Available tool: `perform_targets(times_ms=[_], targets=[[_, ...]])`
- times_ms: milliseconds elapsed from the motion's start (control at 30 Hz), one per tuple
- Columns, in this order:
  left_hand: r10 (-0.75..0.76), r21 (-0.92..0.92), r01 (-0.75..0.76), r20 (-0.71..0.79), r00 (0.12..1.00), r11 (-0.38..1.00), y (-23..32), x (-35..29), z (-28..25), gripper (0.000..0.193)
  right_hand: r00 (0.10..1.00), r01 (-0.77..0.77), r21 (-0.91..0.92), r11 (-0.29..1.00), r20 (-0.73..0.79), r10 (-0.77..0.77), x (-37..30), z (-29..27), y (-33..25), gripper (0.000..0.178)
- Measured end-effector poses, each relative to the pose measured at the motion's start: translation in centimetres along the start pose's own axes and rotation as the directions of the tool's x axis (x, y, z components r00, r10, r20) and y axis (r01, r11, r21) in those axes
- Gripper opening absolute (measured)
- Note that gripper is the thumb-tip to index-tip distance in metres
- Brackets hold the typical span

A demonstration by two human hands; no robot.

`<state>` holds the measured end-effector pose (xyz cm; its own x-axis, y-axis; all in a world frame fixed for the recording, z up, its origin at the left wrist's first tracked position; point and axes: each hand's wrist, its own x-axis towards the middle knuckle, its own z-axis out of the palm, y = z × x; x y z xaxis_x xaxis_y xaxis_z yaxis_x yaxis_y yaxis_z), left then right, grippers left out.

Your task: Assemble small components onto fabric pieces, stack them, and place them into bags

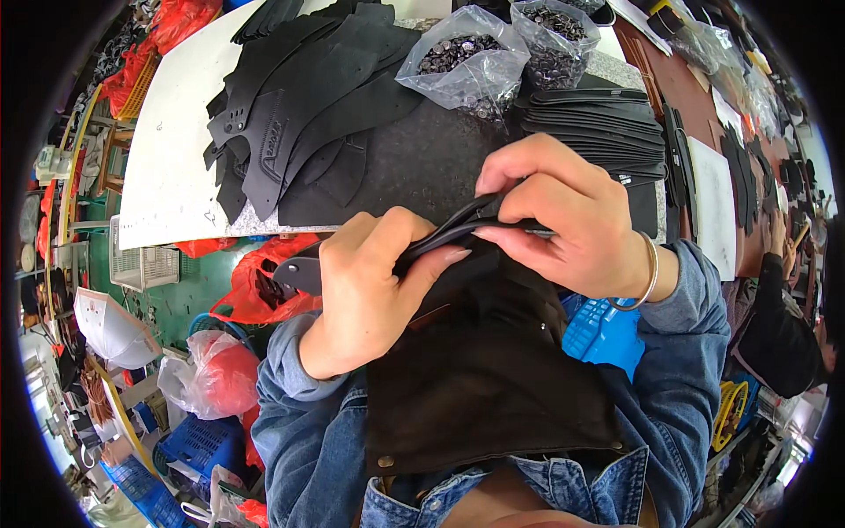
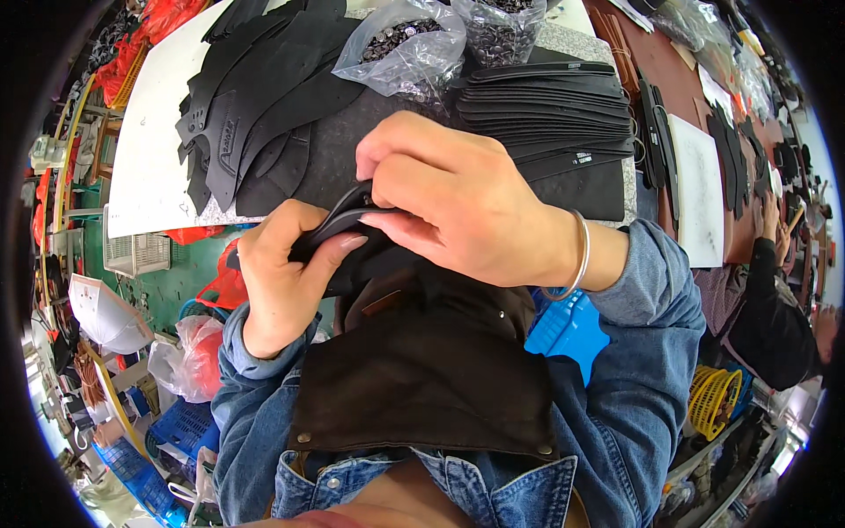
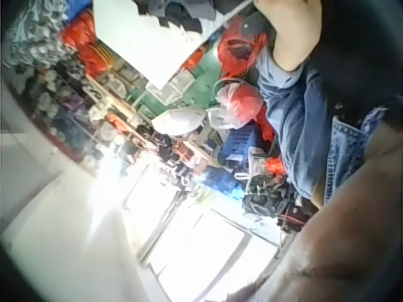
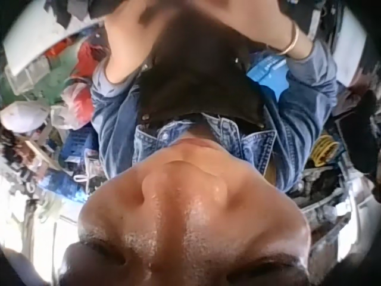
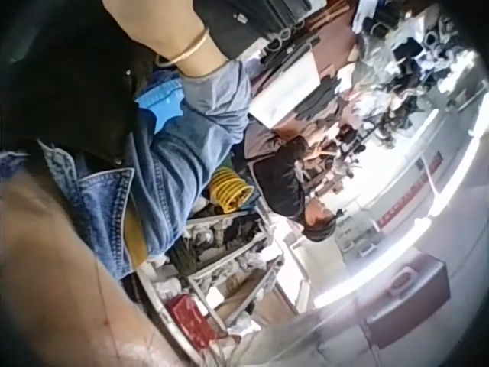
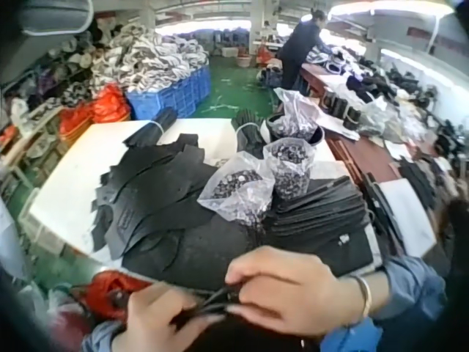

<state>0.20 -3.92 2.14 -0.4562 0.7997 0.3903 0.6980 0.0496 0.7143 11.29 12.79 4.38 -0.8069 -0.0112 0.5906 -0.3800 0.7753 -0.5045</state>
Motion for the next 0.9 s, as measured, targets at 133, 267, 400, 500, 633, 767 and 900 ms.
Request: perform_targets(times_ms=[133, 267, 400, 500, 633, 767, 900], targets=[[0.008, 0.027, -0.011, 0.103, 0.995, 1.000, -0.7, 0.2, -0.1, 0.023, 0.996, 0.051, -0.008, 0.999, 0.068, -0.050, -0.1, 0.3, 0.3, 0.023], [-0.118, -0.318, 0.111, 0.000, 0.993, 0.941, -1.6, 0.4, 1.5, 0.024, 0.990, -0.067, 0.091, 0.994, 0.129, 0.055, 0.6, 1.3, 1.4, 0.020], [-0.112, -0.194, 0.129, 0.094, 0.989, 0.972, -2.1, 0.2, 0.8, 0.020, 0.976, -0.071, -0.265, 0.962, 0.180, 0.121, 4.8, -0.2, 7.1, 0.016], [-0.123, -0.098, 0.139, 0.159, 0.980, 0.985, -2.2, 0.3, 0.9, 0.020, 0.875, 0.079, -0.831, 0.551, 0.323, 0.362, 7.6, 0.4, 11.9, 0.014], [-0.125, -0.086, 0.142, 0.174, 0.977, 0.986, -2.8, 0.0, 0.9, 0.020, 0.863, 0.206, -0.642, 0.738, 0.475, 0.172, 7.7, 2.2, 15.0, 0.012], [-0.120, -0.078, 0.131, 0.126, 0.985, 0.988, -3.1, -0.6, 0.6, 0.020, 0.884, 0.219, -0.735, 0.642, 0.427, 0.188, 7.7, 2.6, 15.6, 0.012], [-0.105, -0.078, 0.114, 0.114, 0.988, 0.990, -3.3, -0.5, 0.6, 0.021, 0.989, 0.133, -0.689, 0.712, 0.142, -0.047, 6.9, 1.6, 15.8, 0.013]])
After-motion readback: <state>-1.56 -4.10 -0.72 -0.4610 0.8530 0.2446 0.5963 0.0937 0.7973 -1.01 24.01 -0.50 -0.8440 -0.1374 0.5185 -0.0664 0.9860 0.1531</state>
